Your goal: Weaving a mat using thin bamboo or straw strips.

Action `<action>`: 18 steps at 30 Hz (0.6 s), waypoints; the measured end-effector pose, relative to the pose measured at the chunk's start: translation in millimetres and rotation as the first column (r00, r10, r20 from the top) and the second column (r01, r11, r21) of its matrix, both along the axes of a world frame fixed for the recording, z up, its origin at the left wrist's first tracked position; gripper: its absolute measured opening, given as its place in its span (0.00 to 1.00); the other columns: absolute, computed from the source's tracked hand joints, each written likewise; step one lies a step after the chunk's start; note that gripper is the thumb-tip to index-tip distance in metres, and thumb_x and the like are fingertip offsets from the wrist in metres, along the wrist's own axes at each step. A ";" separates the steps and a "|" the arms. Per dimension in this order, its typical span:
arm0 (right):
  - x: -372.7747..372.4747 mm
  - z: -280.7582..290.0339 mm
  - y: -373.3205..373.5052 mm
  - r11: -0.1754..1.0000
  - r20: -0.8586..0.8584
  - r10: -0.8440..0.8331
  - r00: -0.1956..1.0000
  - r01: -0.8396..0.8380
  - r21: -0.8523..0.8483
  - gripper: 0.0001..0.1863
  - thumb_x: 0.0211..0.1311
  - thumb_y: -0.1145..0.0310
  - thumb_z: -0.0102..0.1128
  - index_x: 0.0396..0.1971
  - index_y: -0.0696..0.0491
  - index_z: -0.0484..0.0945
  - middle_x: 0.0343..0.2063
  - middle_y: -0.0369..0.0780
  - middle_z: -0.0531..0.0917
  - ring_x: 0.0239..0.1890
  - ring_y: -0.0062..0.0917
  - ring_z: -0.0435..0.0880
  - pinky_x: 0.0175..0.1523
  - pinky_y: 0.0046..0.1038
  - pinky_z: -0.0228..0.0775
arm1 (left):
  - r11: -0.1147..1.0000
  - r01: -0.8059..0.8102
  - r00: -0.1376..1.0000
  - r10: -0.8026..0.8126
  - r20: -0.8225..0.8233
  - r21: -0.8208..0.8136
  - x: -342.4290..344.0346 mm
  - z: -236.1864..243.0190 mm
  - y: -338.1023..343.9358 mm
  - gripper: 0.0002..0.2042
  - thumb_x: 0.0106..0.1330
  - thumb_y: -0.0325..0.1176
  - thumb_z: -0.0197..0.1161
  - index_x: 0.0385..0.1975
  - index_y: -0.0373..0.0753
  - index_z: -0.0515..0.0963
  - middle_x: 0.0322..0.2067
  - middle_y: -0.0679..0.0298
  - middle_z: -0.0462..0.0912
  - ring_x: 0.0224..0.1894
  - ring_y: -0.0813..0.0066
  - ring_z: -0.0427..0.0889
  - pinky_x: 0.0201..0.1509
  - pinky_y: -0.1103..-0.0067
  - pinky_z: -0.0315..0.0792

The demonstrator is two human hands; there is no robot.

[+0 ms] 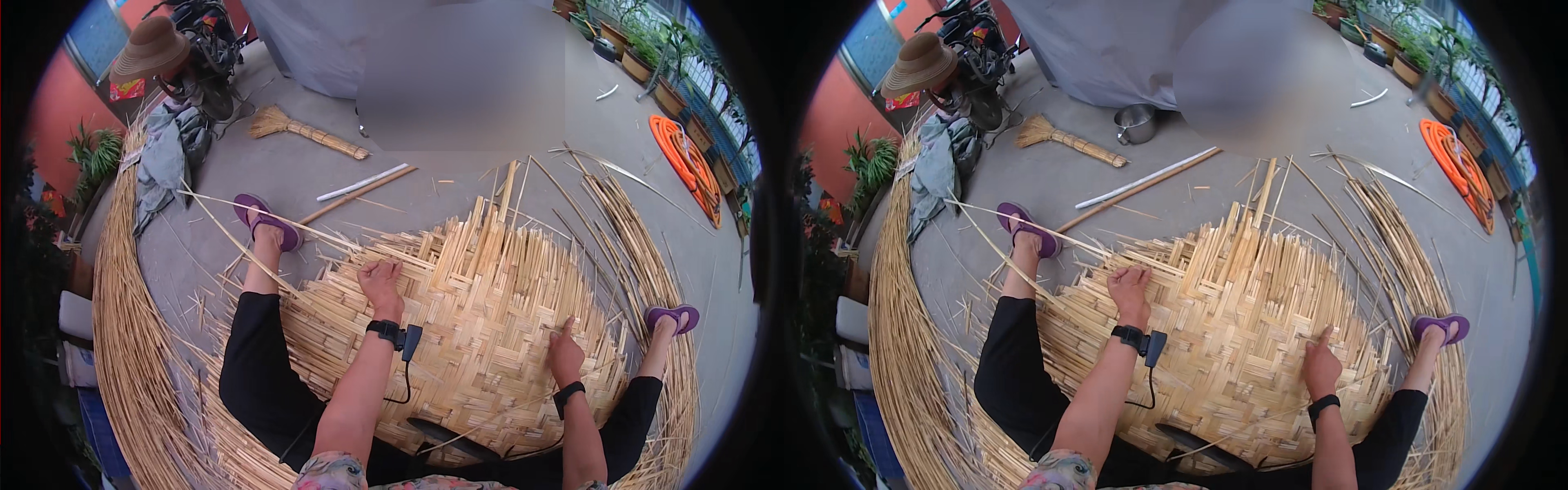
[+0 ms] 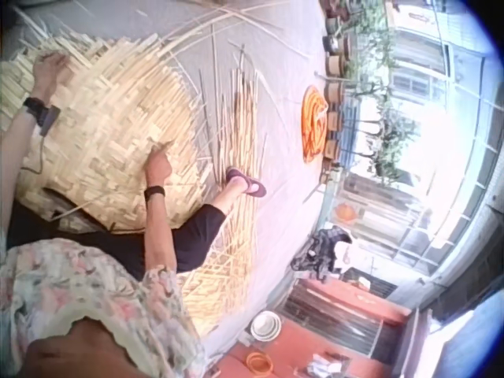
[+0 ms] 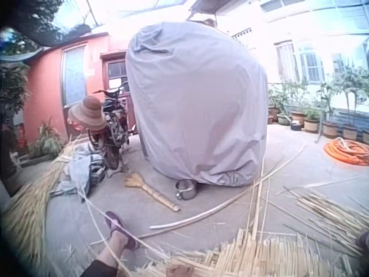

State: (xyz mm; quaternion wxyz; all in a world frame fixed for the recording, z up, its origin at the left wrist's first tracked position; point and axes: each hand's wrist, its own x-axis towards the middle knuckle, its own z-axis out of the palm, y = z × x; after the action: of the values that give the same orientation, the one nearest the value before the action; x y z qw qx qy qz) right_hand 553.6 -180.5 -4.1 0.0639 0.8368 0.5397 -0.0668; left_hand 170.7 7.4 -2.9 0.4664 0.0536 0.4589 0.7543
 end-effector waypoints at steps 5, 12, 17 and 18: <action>11.8 -11.4 -3.3 0.999 -0.024 0.031 0.999 -0.030 0.028 0.41 0.71 0.53 0.50 0.74 0.58 0.46 0.20 0.45 0.85 0.22 0.40 0.84 0.29 0.41 0.74 | 0.992 0.124 0.991 -0.125 -0.048 -0.036 -25.8 19.3 0.0 0.10 0.66 0.23 0.64 0.44 0.37 0.73 0.34 0.65 0.77 0.36 0.76 0.80 0.36 0.74 0.82; -22.6 71.4 30.4 0.951 0.037 0.257 0.966 -0.246 -0.185 0.34 0.67 0.59 0.56 0.69 0.56 0.60 0.28 0.47 0.86 0.30 0.42 0.85 0.35 0.40 0.76 | 0.961 0.272 0.935 -0.253 -0.250 0.046 -22.9 55.5 -24.2 0.04 0.66 0.28 0.67 0.36 0.41 0.78 0.33 0.71 0.79 0.35 0.81 0.81 0.31 0.81 0.76; -160.1 141.0 58.3 0.904 -0.859 0.391 0.331 0.035 0.425 0.19 0.67 0.72 0.61 0.57 0.57 0.76 0.39 0.38 0.83 0.33 0.25 0.81 0.40 0.28 0.75 | 0.750 0.654 0.681 -0.525 -0.510 0.100 8.8 90.0 -59.4 0.02 0.65 0.25 0.66 0.34 0.38 0.79 0.31 0.70 0.78 0.35 0.81 0.77 0.38 0.82 0.73; -180.2 150.2 64.5 0.875 -0.869 0.464 0.171 0.069 0.480 0.16 0.67 0.72 0.61 0.54 0.58 0.78 0.39 0.36 0.82 0.33 0.23 0.79 0.40 0.26 0.74 | 0.652 0.757 0.453 -0.566 -0.689 -0.038 10.4 95.7 -63.4 0.02 0.64 0.24 0.66 0.33 0.37 0.80 0.30 0.70 0.78 0.35 0.81 0.76 0.40 0.82 0.71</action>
State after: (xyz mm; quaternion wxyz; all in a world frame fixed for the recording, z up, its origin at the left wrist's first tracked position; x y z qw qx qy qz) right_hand 373.4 -116.0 146.0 -0.4607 0.5144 0.5636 -0.4533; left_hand 181.2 -56.0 92.8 0.5231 0.5505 0.4210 0.4961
